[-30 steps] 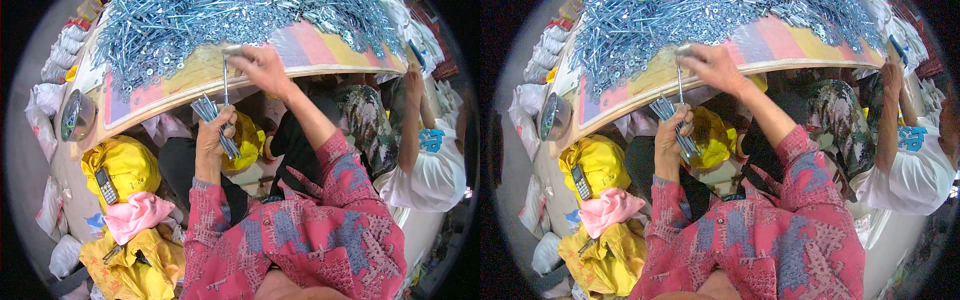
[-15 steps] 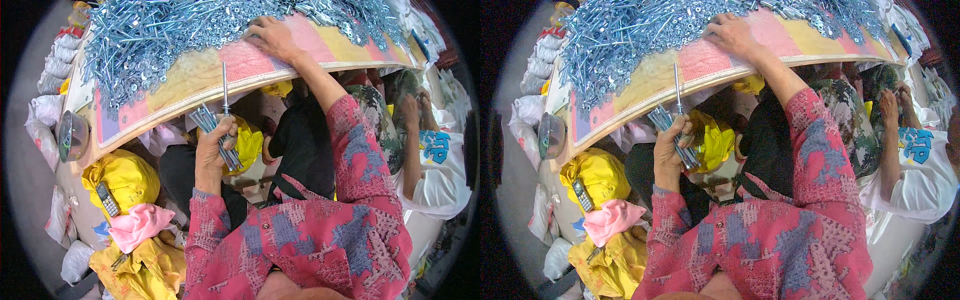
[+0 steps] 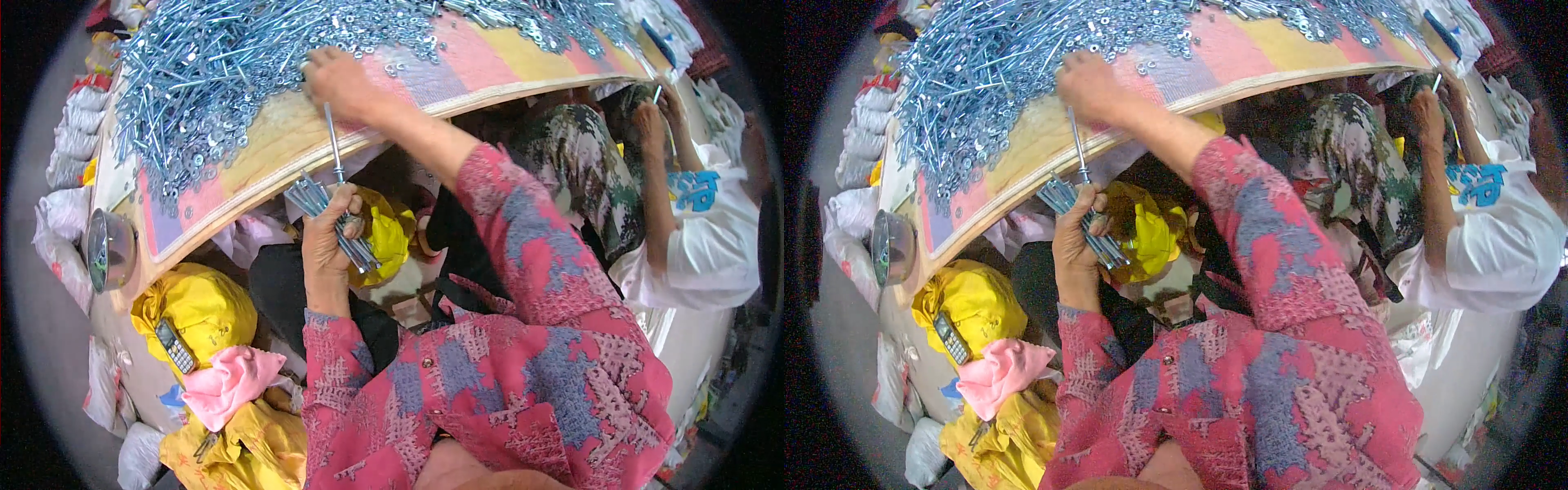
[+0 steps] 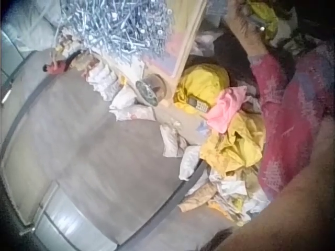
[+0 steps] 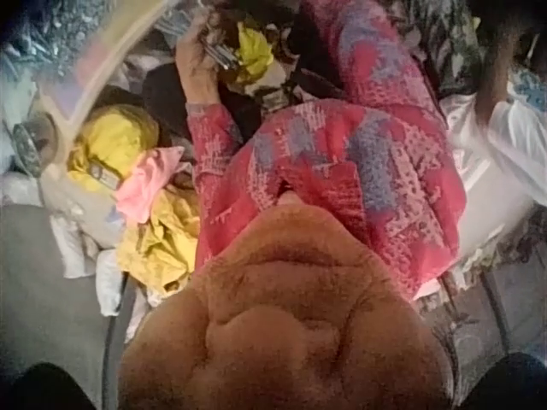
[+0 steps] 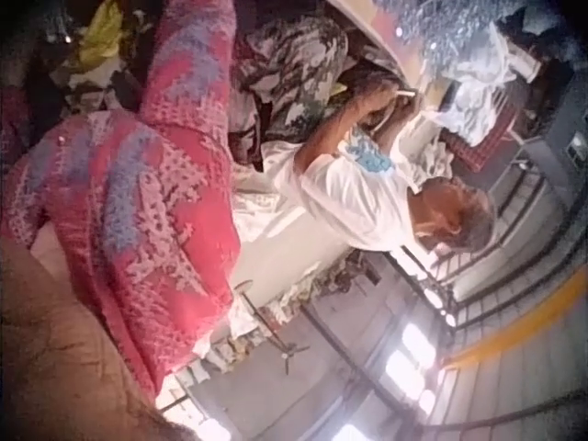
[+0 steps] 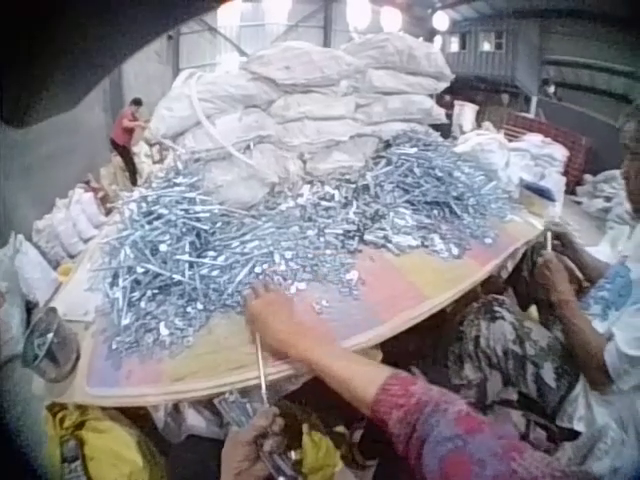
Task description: The person assembles metal rods by hand, threading washers and nuts onto them.
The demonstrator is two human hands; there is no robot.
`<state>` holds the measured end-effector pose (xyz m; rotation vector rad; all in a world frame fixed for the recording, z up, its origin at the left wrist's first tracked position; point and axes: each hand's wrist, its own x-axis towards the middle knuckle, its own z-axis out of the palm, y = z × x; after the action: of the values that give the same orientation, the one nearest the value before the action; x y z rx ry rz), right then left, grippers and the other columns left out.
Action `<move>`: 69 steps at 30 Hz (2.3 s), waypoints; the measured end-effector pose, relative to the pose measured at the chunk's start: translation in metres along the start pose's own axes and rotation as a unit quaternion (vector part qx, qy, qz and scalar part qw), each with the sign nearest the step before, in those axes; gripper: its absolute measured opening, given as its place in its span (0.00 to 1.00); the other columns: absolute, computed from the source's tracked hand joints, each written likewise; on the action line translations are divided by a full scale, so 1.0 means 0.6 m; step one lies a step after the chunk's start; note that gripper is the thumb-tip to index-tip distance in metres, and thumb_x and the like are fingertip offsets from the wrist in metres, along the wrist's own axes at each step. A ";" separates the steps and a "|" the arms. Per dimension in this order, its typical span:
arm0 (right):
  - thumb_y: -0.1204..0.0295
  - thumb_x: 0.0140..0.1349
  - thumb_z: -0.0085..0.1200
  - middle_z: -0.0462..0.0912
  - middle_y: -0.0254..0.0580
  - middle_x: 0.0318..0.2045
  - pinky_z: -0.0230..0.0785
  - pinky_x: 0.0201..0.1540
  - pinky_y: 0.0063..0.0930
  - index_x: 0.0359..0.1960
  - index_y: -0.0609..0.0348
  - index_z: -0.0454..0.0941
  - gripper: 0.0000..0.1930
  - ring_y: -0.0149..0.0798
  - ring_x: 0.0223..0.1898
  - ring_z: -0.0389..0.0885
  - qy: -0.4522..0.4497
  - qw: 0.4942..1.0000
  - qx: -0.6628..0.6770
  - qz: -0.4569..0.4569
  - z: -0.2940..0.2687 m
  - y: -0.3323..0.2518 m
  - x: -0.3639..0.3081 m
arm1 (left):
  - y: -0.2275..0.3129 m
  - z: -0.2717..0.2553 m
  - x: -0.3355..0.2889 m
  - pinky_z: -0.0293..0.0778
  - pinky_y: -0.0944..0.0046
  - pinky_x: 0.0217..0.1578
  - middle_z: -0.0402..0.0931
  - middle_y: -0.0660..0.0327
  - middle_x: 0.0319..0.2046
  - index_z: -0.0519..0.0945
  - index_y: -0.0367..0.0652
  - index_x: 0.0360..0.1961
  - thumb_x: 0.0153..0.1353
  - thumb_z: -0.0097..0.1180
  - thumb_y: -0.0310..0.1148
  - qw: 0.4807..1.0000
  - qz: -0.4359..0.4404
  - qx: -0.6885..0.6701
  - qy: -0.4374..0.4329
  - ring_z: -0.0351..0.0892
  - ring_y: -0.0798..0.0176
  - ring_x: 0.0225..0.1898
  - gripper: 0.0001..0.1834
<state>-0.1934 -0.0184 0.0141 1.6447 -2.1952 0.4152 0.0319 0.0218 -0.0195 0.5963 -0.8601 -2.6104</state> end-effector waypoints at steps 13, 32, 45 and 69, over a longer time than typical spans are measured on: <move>0.61 0.57 0.55 0.78 0.51 0.39 0.72 0.41 0.46 0.37 0.56 0.80 0.13 0.53 0.39 0.79 0.113 0.958 0.044 0.261 -0.111 0.165 -0.202 | 0.010 -0.004 -0.014 0.60 0.76 0.15 0.77 0.58 0.28 0.78 0.35 0.38 0.56 0.63 0.29 0.997 0.033 0.049 0.041 0.66 0.73 0.15 0.11; 0.60 0.59 0.60 0.78 0.30 0.25 0.64 0.30 0.21 0.36 0.62 0.84 0.16 0.24 0.27 0.71 -0.025 0.883 0.457 0.108 -0.165 0.009 -0.137 | 0.011 0.005 -0.033 0.63 0.78 0.11 0.76 0.58 0.22 0.77 0.36 0.29 0.52 0.65 0.25 0.992 0.041 0.116 0.035 0.70 0.72 0.15 0.08; 0.61 0.61 0.58 0.76 0.28 0.24 0.63 0.30 0.20 0.40 0.59 0.83 0.14 0.22 0.27 0.70 -0.028 0.918 0.115 -0.378 -0.144 -0.050 -0.076 | 0.039 -0.048 -0.047 0.64 0.78 0.13 0.77 0.57 0.23 0.78 0.34 0.31 0.51 0.63 0.22 1.000 0.015 -0.009 -0.013 0.73 0.71 0.18 0.07; 0.73 0.41 0.53 0.80 0.53 0.33 0.68 0.48 0.49 0.34 0.61 0.79 0.15 0.52 0.39 0.78 0.132 0.973 0.159 -0.104 -0.119 -0.297 -0.213 | 0.044 -0.036 -0.080 0.71 0.71 0.24 0.79 0.59 0.31 0.79 0.38 0.34 0.54 0.60 0.23 0.958 0.247 -0.090 0.114 0.75 0.70 0.26 0.06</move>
<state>0.0183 0.0730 0.0220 1.8351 -1.8096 0.9058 0.0879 0.0120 -0.0051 0.5356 -0.5964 -2.0911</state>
